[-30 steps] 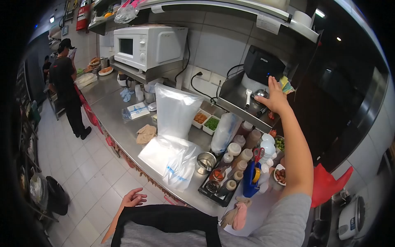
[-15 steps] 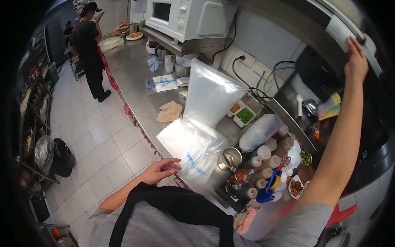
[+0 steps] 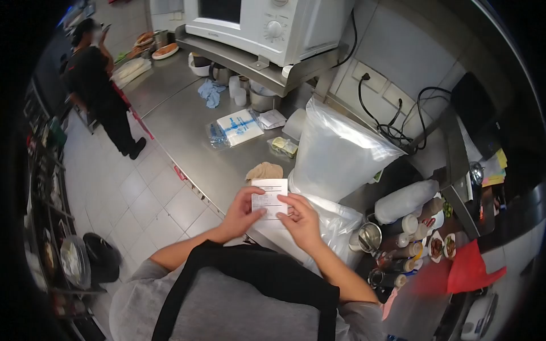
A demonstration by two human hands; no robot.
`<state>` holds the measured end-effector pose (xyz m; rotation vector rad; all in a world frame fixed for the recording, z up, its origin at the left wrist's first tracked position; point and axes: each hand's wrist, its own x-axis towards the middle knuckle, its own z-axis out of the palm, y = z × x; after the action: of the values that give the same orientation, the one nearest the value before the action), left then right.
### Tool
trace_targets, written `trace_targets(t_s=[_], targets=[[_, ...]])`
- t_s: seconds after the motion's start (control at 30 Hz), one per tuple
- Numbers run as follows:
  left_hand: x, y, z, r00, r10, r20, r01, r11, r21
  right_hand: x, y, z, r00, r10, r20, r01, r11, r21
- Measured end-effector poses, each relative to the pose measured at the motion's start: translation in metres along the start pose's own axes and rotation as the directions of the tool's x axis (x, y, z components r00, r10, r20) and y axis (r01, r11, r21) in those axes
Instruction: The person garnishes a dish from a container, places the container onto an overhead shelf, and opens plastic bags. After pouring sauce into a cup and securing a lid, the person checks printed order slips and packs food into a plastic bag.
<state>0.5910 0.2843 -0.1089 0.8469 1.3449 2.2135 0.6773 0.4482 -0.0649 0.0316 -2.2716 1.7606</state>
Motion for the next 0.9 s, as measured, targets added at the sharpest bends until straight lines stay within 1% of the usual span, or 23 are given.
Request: trace_targets(t_s=[0.03, 0.07, 0.13, 0.17, 0.2, 0.27, 0.33, 0.37, 0.43, 0.53, 0.57, 0.6, 0.63, 0.67, 0.7, 0.73, 0.77, 0.8, 0.83, 0.87, 0.9], targets=[[0.017, -0.021, -0.028, 0.999, -0.038, -0.006, 0.038, 0.979, 0.201, 0.004, 0.008, 0.017, 0.998, 0.017, -0.06, -0.018, 1.0, -0.015], [0.037, -0.037, -0.058, 0.998, -0.067, -0.015, 0.068, 0.916, 0.396, 0.006, 0.016, 0.028, 0.992, 0.03, -0.122, -0.034, 0.999, -0.03], [0.092, -0.039, -0.095, 0.996, 0.091, -0.018, -0.056, 0.749, 0.66, 0.0, 0.033, 0.036, 0.987, 0.068, -0.149, -0.085, 0.99, -0.114], [0.124, -0.046, -0.117, 0.987, 0.158, 0.005, -0.116, 0.702, 0.703, -0.006, 0.04, 0.037, 0.983, 0.086, -0.16, -0.111, 0.981, -0.158], [0.157, -0.053, -0.136, 0.974, 0.224, 0.031, -0.173, 0.65, 0.74, -0.013, 0.046, 0.037, 0.976, 0.095, -0.198, -0.126, 0.981, -0.149], [0.221, -0.058, -0.157, 0.956, 0.285, -0.071, -0.145, 0.668, 0.73, -0.029, 0.051, 0.031, 0.945, 0.125, -0.301, -0.195, 0.957, -0.215], [0.272, -0.043, -0.151, 0.934, 0.294, -0.201, -0.092, 0.745, 0.661, -0.043, 0.052, 0.025, 0.899, 0.158, -0.408, -0.275, 0.929, -0.246], [0.291, -0.032, -0.143, 0.928, 0.289, -0.235, -0.096, 0.794, 0.601, -0.05, 0.05, 0.024, 0.867, 0.181, -0.464, -0.32, 0.916, -0.241], [0.336, -0.073, -0.161, 0.889, 0.339, -0.308, -0.107, 0.807, 0.581, -0.061, 0.047, 0.022, 0.807, 0.21, -0.552, -0.389, 0.892, -0.228], [0.363, -0.146, -0.182, 0.851, 0.374, -0.369, -0.145, 0.842, 0.52, -0.072, 0.043, 0.024, 0.726, 0.241, -0.644, -0.468, 0.859, -0.207], [0.36, -0.159, -0.189, 0.894, 0.317, -0.317, 0.003, 0.702, 0.712, -0.074, 0.043, 0.024, 0.719, 0.24, -0.652, -0.487, 0.844, -0.226], [0.356, -0.174, -0.196, 0.932, 0.245, -0.266, 0.114, 0.498, 0.86, -0.074, 0.041, 0.024, 0.725, 0.229, -0.65, -0.481, 0.844, -0.238], [0.357, -0.192, -0.204, 0.961, 0.235, -0.145, 0.071, 0.299, 0.952, -0.075, 0.039, 0.022, 0.729, 0.217, -0.65, -0.476, 0.843, -0.253], [0.36, -0.211, -0.216, 0.974, 0.222, 0.042, -0.063, 0.092, 0.994, -0.076, 0.038, 0.017, 0.747, 0.188, -0.638, -0.473, 0.825, -0.31], [0.363, -0.215, -0.216, 0.98, 0.156, 0.121, -0.11, -0.079, 0.991, -0.078, 0.036, 0.012, 0.767, 0.165, -0.62, -0.468, 0.805, -0.365], [0.36, -0.196, -0.207, 0.968, 0.005, 0.249, -0.239, -0.262, 0.935, -0.078, 0.032, 0.007, 0.754, 0.125, -0.645, -0.481, 0.774, -0.411], [0.356, -0.184, -0.199, 0.996, -0.05, 0.068, -0.075, -0.153, 0.985, -0.08, 0.029, 0.003, 0.744, 0.085, -0.663, -0.492, 0.742, -0.456], [0.348, -0.164, -0.187, 0.999, -0.035, -0.017, 0.008, -0.237, 0.971, -0.088, 0.032, -0.004, 0.731, 0.045, -0.681, -0.499, 0.715, -0.489], [0.339, -0.148, -0.182, 0.999, 0.022, -0.029, 0.033, -0.187, 0.982, -0.1, 0.04, -0.015, 0.723, 0.0, -0.691, -0.501, 0.689, -0.524], [0.326, -0.133, -0.171, 0.98, 0.046, -0.192, 0.195, -0.055, 0.979, -0.109, 0.045, -0.025, 0.719, -0.051, -0.694, -0.496, 0.661, -0.563], [0.31, -0.12, -0.167, 0.974, 0.198, -0.109, 0.101, 0.05, 0.994, -0.114, 0.044, -0.033, 0.688, -0.094, -0.72, -0.515, 0.636, -0.575]])
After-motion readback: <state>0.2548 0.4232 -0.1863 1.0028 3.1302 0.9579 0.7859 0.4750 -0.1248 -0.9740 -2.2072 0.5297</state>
